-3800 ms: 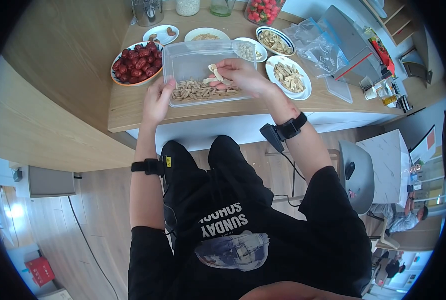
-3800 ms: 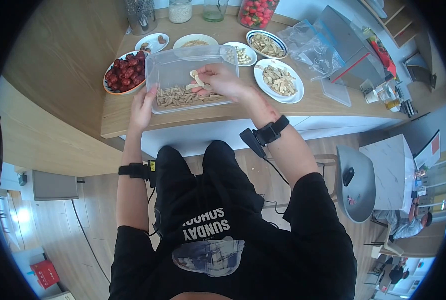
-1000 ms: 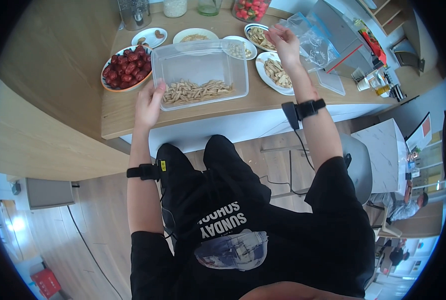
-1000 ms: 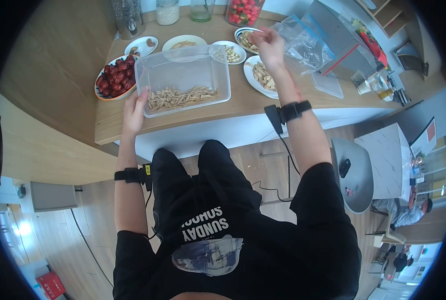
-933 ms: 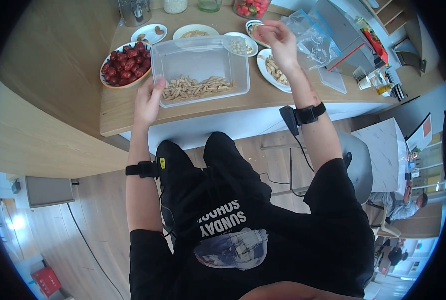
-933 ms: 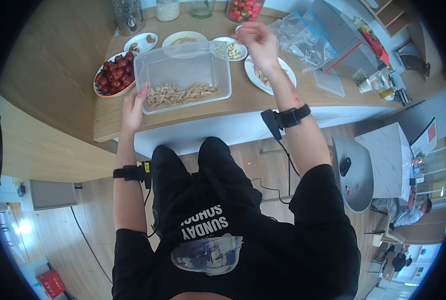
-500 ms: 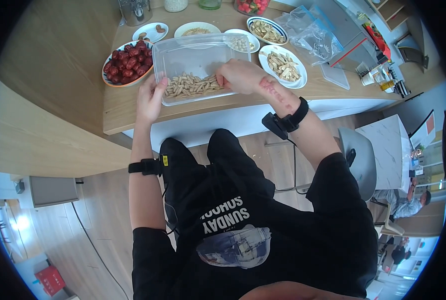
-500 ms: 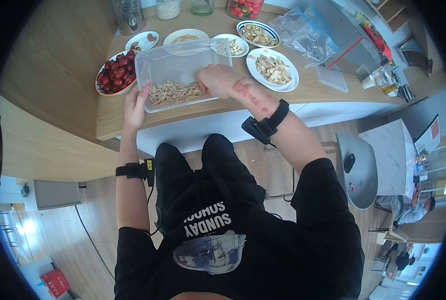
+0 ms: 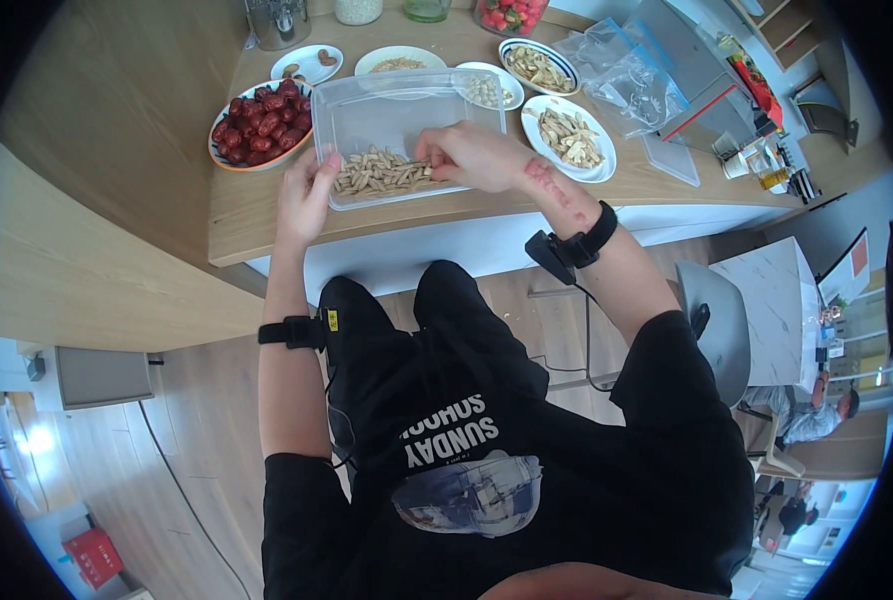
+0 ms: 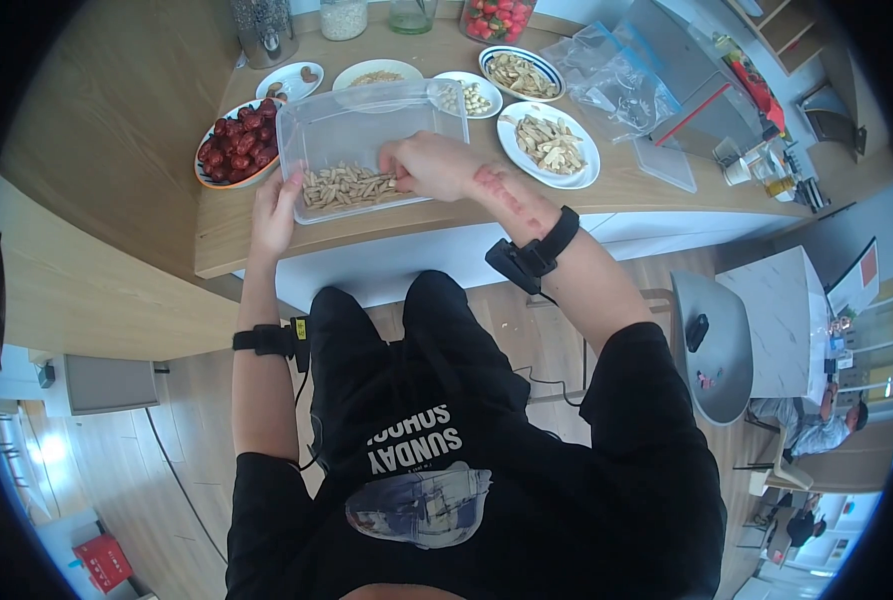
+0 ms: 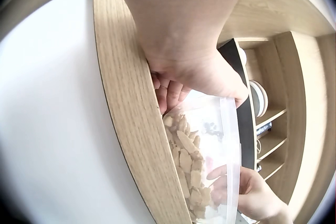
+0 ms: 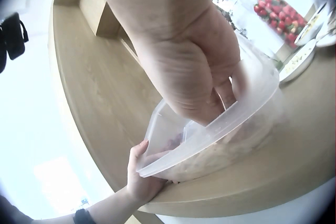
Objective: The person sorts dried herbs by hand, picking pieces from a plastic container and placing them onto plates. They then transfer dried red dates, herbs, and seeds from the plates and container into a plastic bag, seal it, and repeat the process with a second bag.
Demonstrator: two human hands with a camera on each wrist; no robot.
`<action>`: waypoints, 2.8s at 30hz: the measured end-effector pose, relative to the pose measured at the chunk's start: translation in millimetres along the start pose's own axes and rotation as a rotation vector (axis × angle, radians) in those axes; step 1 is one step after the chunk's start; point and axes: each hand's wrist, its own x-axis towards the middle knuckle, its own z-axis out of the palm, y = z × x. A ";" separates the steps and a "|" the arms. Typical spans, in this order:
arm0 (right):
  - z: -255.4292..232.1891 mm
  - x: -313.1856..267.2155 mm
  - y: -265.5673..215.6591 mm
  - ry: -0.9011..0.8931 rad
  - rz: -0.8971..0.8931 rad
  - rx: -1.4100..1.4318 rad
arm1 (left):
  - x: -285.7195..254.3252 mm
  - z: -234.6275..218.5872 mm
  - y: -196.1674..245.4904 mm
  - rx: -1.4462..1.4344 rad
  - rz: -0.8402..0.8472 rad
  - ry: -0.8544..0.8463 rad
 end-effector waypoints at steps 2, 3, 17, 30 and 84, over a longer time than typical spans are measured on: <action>7.9 1.9 3.2 0.030 -0.044 -0.046 | -0.3 1.1 1.3 -0.003 0.016 0.012; 9.6 2.3 2.8 0.060 -0.087 -0.092 | 0.1 1.6 -0.2 -0.007 0.031 0.024; 4.2 -1.0 1.1 0.142 -0.031 0.010 | 0.2 2.1 -0.1 -0.015 0.041 0.028; 7.2 4.5 2.3 0.137 -0.024 -0.065 | 1.2 3.2 -2.2 -0.035 0.055 0.035; -50.3 -107.0 168.2 0.820 0.603 0.491 | -1.4 2.8 2.9 -0.029 0.039 0.028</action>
